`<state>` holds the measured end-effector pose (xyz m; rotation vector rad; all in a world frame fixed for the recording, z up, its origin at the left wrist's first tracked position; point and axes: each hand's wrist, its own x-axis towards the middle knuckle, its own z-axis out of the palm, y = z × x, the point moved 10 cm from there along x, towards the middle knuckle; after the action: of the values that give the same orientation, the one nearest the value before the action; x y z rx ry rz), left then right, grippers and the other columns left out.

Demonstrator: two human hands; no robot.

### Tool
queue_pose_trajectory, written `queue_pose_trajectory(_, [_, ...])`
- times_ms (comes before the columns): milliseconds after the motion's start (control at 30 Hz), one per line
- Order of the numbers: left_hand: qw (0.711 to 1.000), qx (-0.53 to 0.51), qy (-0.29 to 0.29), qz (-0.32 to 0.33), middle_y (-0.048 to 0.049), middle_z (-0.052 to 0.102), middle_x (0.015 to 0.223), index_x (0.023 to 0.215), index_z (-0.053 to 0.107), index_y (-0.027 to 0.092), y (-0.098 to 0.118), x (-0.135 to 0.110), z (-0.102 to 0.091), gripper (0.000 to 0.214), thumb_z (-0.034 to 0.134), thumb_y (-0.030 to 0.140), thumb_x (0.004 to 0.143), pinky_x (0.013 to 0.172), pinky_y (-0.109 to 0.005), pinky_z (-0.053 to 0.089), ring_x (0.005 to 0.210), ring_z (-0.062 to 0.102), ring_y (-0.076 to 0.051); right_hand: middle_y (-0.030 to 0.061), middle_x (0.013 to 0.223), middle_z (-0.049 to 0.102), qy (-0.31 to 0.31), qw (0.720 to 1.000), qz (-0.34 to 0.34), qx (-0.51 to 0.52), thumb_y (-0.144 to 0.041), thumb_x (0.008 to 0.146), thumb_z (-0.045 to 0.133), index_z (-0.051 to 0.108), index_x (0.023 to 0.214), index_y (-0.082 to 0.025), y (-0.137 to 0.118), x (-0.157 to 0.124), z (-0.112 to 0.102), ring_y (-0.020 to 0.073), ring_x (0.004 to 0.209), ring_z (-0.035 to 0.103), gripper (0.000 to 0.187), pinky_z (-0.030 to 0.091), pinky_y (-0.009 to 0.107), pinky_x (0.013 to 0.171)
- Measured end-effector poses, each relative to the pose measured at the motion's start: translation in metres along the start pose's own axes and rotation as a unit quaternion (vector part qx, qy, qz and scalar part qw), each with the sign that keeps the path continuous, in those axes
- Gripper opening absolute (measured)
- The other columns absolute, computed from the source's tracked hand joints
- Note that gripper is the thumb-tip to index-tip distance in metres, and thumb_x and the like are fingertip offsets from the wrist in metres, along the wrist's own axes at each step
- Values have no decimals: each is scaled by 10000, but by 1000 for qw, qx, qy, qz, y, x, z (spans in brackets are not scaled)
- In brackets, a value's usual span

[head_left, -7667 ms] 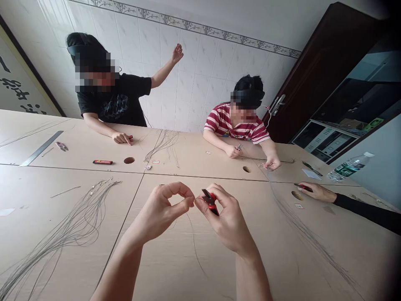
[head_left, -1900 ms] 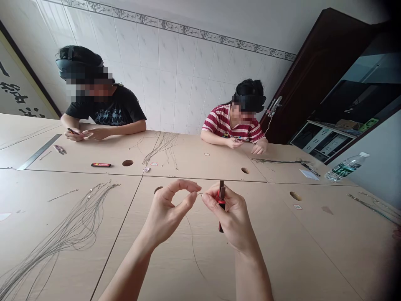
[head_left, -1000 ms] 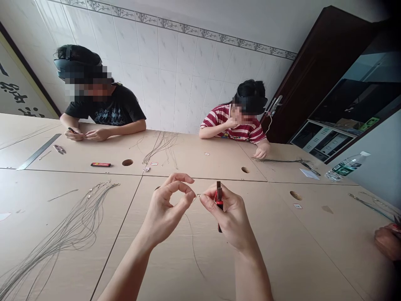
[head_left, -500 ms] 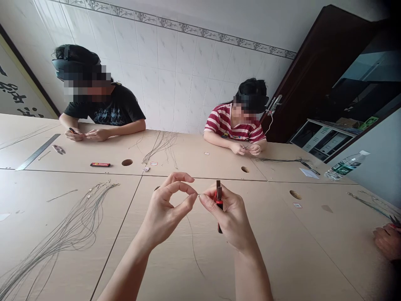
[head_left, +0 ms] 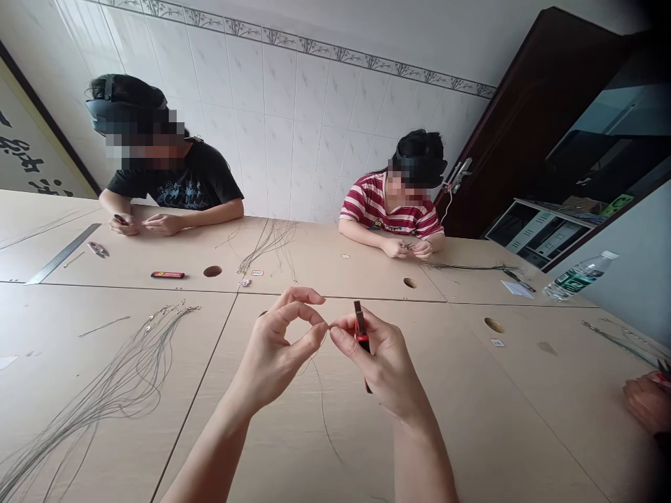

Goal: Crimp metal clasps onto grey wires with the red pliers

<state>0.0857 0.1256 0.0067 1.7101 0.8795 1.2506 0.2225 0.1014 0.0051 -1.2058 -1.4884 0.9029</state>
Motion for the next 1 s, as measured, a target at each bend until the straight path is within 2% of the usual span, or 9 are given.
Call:
queue_pose_trajectory(167, [1000,5,-10,-1,-74,555,1154,775,624,212,0,1,1,136,597,257,900,876,-351,427,1119,507,-231,-16,693,504,5,1000,-5,-9,-377,885,608,599,764,-204,-1,0,-1,134,663,453,211,397,264,654])
queue_pose_trajectory(333, [999,8,-40,-10,-54,556,1156,775,607,212,1,0,7,141,585,255,907,852,-338,419,1032,526,-197,-23,699,466,12,1000,-15,-12,-364,895,593,562,722,-203,-1,0,-3,127,660,424,238,375,259,650])
queue_pose_trajectory(467, [998,2,-60,-27,-52,555,1169,761,606,206,-1,-2,11,140,588,237,896,823,-325,438,1046,535,-204,-22,686,475,12,1000,-12,-8,-389,894,596,560,721,-204,1,0,-2,127,650,412,256,374,258,639])
queue_pose_trajectory(667, [999,7,-42,-18,-77,570,1144,768,619,200,-3,0,5,151,590,277,895,788,-332,458,999,553,-210,9,757,579,30,999,-17,-4,-424,890,595,595,762,-206,-1,1,-8,152,718,510,252,426,272,688])
queue_pose_trajectory(867, [999,11,-33,-8,-66,569,1142,774,621,212,-3,2,-2,157,598,293,906,804,-319,437,1065,527,-214,-8,721,551,-14,1000,6,-15,-408,882,604,611,771,-202,4,0,-4,139,683,485,234,405,272,677])
queue_pose_trajectory(1000, [999,-4,-48,-17,-52,564,1102,782,619,217,-6,0,2,151,592,287,913,816,-314,437,1078,526,-210,-19,711,518,-34,999,-1,4,-369,886,601,584,758,-199,2,0,3,133,689,477,213,385,270,686])
